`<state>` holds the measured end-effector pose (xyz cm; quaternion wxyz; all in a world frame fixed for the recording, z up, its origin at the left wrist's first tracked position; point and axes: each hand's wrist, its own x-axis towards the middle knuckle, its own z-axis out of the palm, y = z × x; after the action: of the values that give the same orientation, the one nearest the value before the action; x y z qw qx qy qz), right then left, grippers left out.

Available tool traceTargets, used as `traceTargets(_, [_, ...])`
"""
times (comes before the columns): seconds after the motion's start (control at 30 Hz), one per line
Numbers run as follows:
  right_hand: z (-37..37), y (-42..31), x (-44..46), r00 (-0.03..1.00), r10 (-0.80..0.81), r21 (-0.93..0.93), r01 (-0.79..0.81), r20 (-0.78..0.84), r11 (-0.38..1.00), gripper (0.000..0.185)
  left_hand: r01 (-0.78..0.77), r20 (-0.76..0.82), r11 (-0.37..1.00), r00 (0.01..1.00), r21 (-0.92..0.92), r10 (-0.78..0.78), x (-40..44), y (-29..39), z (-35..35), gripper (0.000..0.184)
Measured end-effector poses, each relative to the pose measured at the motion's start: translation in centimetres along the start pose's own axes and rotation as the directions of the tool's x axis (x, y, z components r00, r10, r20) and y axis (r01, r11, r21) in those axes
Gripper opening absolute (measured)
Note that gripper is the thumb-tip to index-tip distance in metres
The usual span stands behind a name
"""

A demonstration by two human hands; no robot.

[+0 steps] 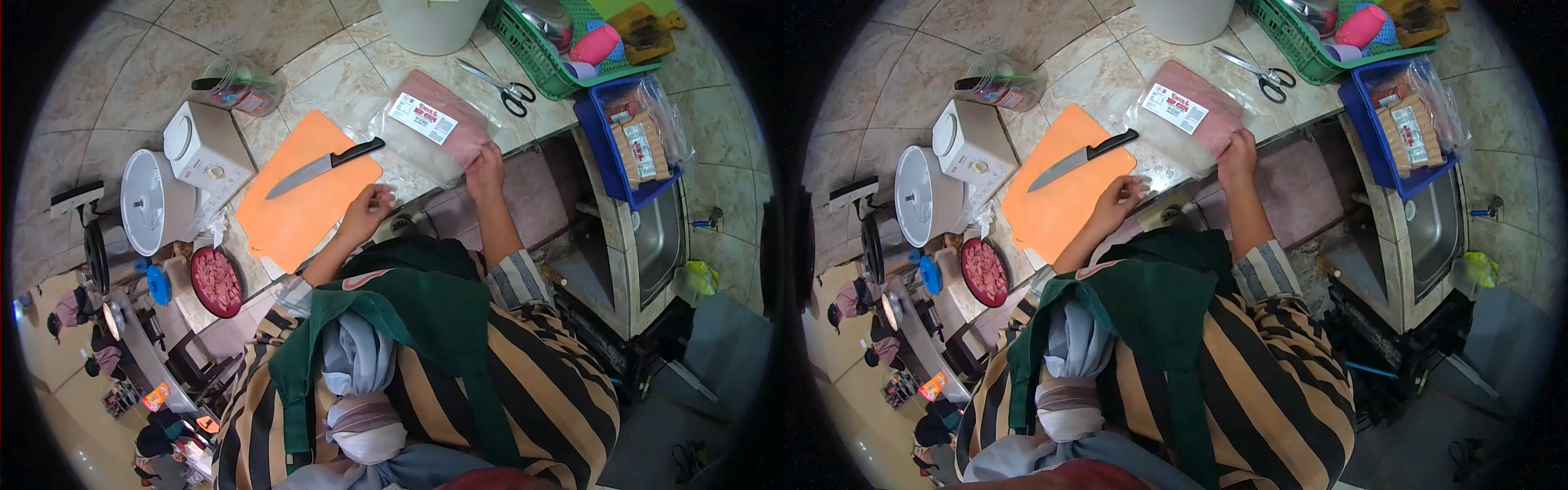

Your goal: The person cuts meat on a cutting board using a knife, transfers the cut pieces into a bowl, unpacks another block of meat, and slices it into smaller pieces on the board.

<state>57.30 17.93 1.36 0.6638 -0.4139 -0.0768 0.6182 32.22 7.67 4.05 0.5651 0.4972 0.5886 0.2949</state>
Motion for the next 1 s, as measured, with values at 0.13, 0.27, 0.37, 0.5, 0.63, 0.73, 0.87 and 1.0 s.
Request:
traceTargets(0.13, [-1.6, -1.9, -0.6, 0.994, -0.09, -0.095, 0.084, -0.06, 0.992, 0.018, -0.136, 0.016, 0.961, 0.991, 0.24, 0.136, 2.5, 3.2, 0.6, 0.042])
traceTargets(0.27, [-4.1, -7.2, -0.7, 0.919, -0.392, -0.515, 0.355, 0.04, 0.78, 0.017, -0.201, 0.055, 0.955, 0.979, 0.22, 0.194, 3.8, 4.6, 1.0, 0.043])
traceTargets(0.37, [-0.6, -13.5, -2.7, 0.885, -0.341, -0.577, 0.465, 0.316, 0.671, 0.019, -0.188, 0.059, 0.962, 0.982, 0.2, 0.179, 4.2, 4.3, 1.2, 0.043])
traceTargets(0.5, [5.2, -19.6, -5.2, 0.83, -0.177, -0.806, 0.556, 0.529, 0.202, 0.017, -0.263, 0.078, 0.948, 0.964, 0.178, 0.252, 4.6, 4.9, 1.8, 0.052])
traceTargets(0.63, [11.8, -20.5, -8.0, 0.77, -0.019, -0.764, 0.628, 0.637, -0.151, 0.018, -0.327, 0.057, 0.938, 0.945, 0.118, 0.322, 4.0, 9.6, 1.9, 0.075])
traceTargets(0.73, [15.1, -19.4, -8.5, 0.681, 0.077, -0.614, 0.698, 0.728, -0.368, 0.018, -0.456, -0.031, 0.865, 0.881, 0.209, 0.472, 5.0, 10.7, 1.1, 0.091])
traceTargets(0.87, [18.8, -16.6, -9.4, 0.648, 0.301, -0.704, 0.697, 0.7, 0.136, 0.016, -0.617, -0.126, 0.725, 0.728, 0.306, 0.673, 4.5, 12.1, -1.8, 0.102])
traceTargets(1.0, [21.7, -12.6, -10.0, 0.4, 0.412, -0.558, 0.724, 0.819, 0.406, 0.017, -0.534, -0.087, 0.7, 0.763, 0.474, 0.641, 3.1, 10.2, -6.2, 0.059])
